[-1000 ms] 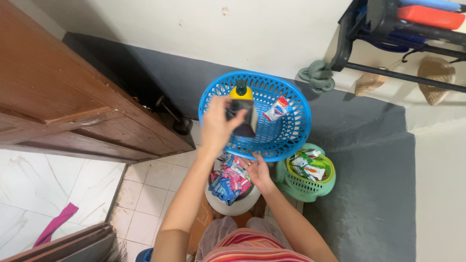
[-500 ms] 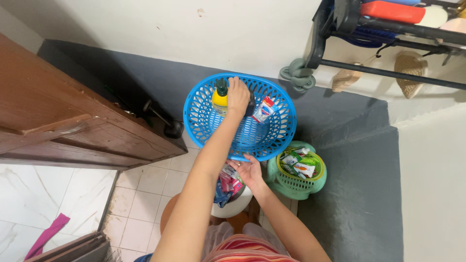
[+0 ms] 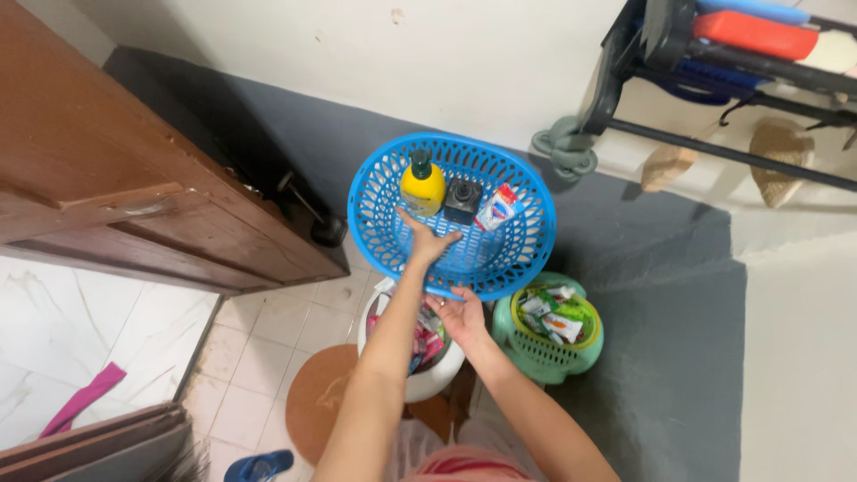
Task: The person transfers various toiletries and cleaning supplies from a white bucket and a green basket into a blue basket. Items handled include a yellow bottle, toothpaste tubes, and small packets. The person arranges the items within the blue basket.
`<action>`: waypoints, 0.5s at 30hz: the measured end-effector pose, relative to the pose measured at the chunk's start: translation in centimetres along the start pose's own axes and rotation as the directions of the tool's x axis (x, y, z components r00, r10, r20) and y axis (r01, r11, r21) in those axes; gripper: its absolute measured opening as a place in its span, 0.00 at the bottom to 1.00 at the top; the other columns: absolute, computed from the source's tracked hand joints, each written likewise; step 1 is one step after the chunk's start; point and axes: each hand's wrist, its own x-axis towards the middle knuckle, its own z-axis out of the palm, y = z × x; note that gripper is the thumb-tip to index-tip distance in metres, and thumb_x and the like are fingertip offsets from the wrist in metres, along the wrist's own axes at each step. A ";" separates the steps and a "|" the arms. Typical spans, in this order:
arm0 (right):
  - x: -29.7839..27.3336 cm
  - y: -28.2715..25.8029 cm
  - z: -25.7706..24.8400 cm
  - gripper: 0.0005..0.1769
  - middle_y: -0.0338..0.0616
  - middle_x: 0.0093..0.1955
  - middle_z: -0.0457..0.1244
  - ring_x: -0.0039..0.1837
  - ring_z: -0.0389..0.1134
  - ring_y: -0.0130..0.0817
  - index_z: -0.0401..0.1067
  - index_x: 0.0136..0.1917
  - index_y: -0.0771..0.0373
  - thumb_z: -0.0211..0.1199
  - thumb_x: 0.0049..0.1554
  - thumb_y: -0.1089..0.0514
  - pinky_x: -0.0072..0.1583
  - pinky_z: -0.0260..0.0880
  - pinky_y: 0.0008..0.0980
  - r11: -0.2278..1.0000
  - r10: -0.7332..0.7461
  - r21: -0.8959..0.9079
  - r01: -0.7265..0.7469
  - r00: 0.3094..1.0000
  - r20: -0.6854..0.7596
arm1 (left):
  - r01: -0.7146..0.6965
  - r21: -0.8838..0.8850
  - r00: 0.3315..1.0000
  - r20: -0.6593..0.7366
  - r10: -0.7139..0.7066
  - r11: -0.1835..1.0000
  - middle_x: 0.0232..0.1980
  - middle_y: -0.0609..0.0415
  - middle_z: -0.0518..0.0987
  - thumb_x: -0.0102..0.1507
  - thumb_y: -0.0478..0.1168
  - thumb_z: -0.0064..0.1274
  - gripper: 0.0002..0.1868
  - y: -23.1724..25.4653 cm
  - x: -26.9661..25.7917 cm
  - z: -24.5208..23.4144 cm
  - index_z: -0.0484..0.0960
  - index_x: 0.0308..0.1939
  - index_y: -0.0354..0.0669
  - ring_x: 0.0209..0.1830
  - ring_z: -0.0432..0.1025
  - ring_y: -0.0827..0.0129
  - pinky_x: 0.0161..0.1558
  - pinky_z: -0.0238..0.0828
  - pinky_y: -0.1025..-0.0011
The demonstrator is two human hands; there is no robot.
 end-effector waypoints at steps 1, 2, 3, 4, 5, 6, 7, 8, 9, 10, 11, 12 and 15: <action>0.5 -0.5 -0.6 0.20 0.61 0.64 0.64 0.66 0.65 0.57 0.61 0.62 0.71 0.47 0.57 0.65 0.70 0.64 0.59 1.000 0.006 0.021 -0.006 1.000 -0.004 | -0.043 -0.015 0.998 -0.048 0.042 0.999 0.78 0.25 0.35 0.44 0.36 0.79 0.85 -0.5 1.2 1.3 0.09 0.70 0.32 0.79 0.45 0.44 0.76 0.41 0.62; 1.0 -0.8 -1.2 0.18 0.58 0.63 0.65 0.66 0.65 0.54 0.61 0.61 0.67 0.47 0.57 0.66 0.70 0.64 0.56 0.999 -0.032 -0.033 0.031 0.999 -0.022 | -0.086 -0.029 0.992 -0.096 0.083 0.996 0.79 0.25 0.35 0.43 0.35 0.78 0.86 -0.6 2.4 2.5 0.08 0.71 0.33 0.80 0.44 0.44 0.76 0.41 0.61; 1.2 -0.7 -1.7 0.18 0.54 0.62 0.65 0.65 0.66 0.51 0.61 0.60 0.63 0.48 0.56 0.67 0.70 0.65 0.54 0.994 -0.070 -0.086 0.066 0.997 -0.042 | -0.124 -0.040 0.982 -0.145 0.117 0.991 0.80 0.25 0.34 0.43 0.34 0.77 0.86 -0.8 3.3 3.3 0.07 0.71 0.34 0.80 0.44 0.44 0.75 0.41 0.61; 1.6 -0.8 -1.7 0.17 0.51 0.62 0.65 0.65 0.66 0.49 0.62 0.59 0.60 0.48 0.56 0.68 0.69 0.66 0.52 0.985 -0.109 -0.140 0.100 0.992 -0.060 | -0.079 -0.026 0.982 -0.175 0.074 0.997 0.81 0.26 0.39 0.43 0.33 0.76 0.84 -1.0 4.2 3.9 0.11 0.74 0.37 0.80 0.47 0.44 0.76 0.44 0.61; 1.8 -0.9 -1.8 0.18 0.54 0.61 0.66 0.63 0.67 0.50 0.63 0.60 0.64 0.50 0.56 0.66 0.68 0.67 0.51 0.989 -0.044 -0.146 0.031 0.996 -0.081 | -0.029 -0.013 0.979 -0.202 0.025 0.999 0.82 0.28 0.44 0.43 0.32 0.75 0.83 -1.2 4.7 4.3 0.14 0.76 0.39 0.81 0.50 0.45 0.77 0.46 0.62; 2.0 -1.1 -2.0 0.19 0.57 0.59 0.67 0.62 0.67 0.52 0.65 0.60 0.67 0.51 0.55 0.64 0.66 0.67 0.51 0.988 0.022 -0.151 -0.038 0.994 -0.104 | 0.023 -0.002 0.973 -0.229 -0.023 1.000 0.82 0.30 0.48 0.43 0.30 0.73 0.82 -1.3 5.2 4.7 0.17 0.79 0.42 0.81 0.52 0.46 0.78 0.48 0.62; 2.0 -1.3 -2.1 0.21 0.60 0.58 0.68 0.61 0.68 0.53 0.67 0.60 0.71 0.52 0.54 0.62 0.64 0.67 0.50 0.983 0.087 -0.151 -0.107 0.988 -0.128 | 0.131 0.022 0.967 -0.225 -0.122 0.991 0.82 0.28 0.48 0.45 0.31 0.73 0.81 -1.5 5.4 5.2 0.17 0.80 0.43 0.81 0.52 0.45 0.78 0.48 0.62; 2.0 -1.4 -1.8 0.19 0.56 0.59 0.68 0.61 0.68 0.52 0.67 0.59 0.67 0.52 0.54 0.63 0.65 0.67 0.51 0.987 0.063 -0.136 -0.080 0.990 -0.124 | 0.237 0.047 0.949 -0.224 -0.221 0.970 0.81 0.26 0.48 0.48 0.31 0.73 0.80 -1.5 5.6 5.6 0.17 0.81 0.45 0.80 0.52 0.43 0.79 0.47 0.62; 1.7 -1.1 -1.7 0.17 0.53 0.60 0.68 0.62 0.67 0.50 0.66 0.58 0.63 0.51 0.55 0.64 0.66 0.66 0.52 0.991 0.043 -0.118 -0.058 0.991 -0.128 | 0.348 0.076 0.919 -0.226 -0.324 0.935 0.80 0.25 0.47 0.50 0.31 0.72 0.80 -1.6 5.3 5.8 0.16 0.82 0.46 0.80 0.52 0.42 0.79 0.47 0.62; 1.5 -1.1 -1.5 0.17 0.49 0.60 0.67 0.63 0.67 0.49 0.66 0.57 0.59 0.50 0.55 0.65 0.67 0.66 0.53 0.994 0.023 -0.099 -0.036 0.991 -0.133 | 0.249 0.042 0.947 -0.218 -0.234 0.968 0.79 0.25 0.47 0.48 0.31 0.71 0.79 -1.4 5.5 5.8 0.15 0.79 0.41 0.79 0.51 0.42 0.78 0.46 0.61; 1.2 -1.0 -1.5 0.16 0.51 0.61 0.67 0.64 0.67 0.50 0.65 0.57 0.60 0.50 0.55 0.66 0.68 0.65 0.55 0.996 0.011 -0.084 -0.022 0.991 -0.132 | 0.154 0.012 0.965 -0.215 -0.148 0.988 0.78 0.25 0.46 0.47 0.31 0.71 0.79 -1.1 5.5 5.4 0.13 0.75 0.36 0.79 0.50 0.41 0.77 0.44 0.61; 1.0 -1.1 -1.2 0.16 0.53 0.61 0.66 0.65 0.67 0.52 0.65 0.57 0.62 0.49 0.55 0.67 0.69 0.64 0.58 0.998 -0.001 -0.069 -0.008 0.991 -0.131 | 0.057 -0.018 0.975 -0.214 -0.060 0.998 0.78 0.25 0.46 0.46 0.30 0.70 0.79 -0.7 5.0 4.9 0.11 0.72 0.30 0.78 0.48 0.41 0.76 0.43 0.61; 0.8 -0.8 0.0 0.16 0.58 0.63 0.64 0.67 0.65 0.57 0.62 0.56 0.60 0.47 0.54 0.68 0.72 0.61 0.65 0.999 -0.022 -0.031 0.018 0.990 -0.138 | 0.064 0.129 0.986 -0.163 -0.042 0.990 0.75 0.18 0.42 0.54 0.35 0.72 0.70 2.3 3.4 2.2 0.20 0.71 0.21 0.80 0.35 0.32 0.78 0.29 0.57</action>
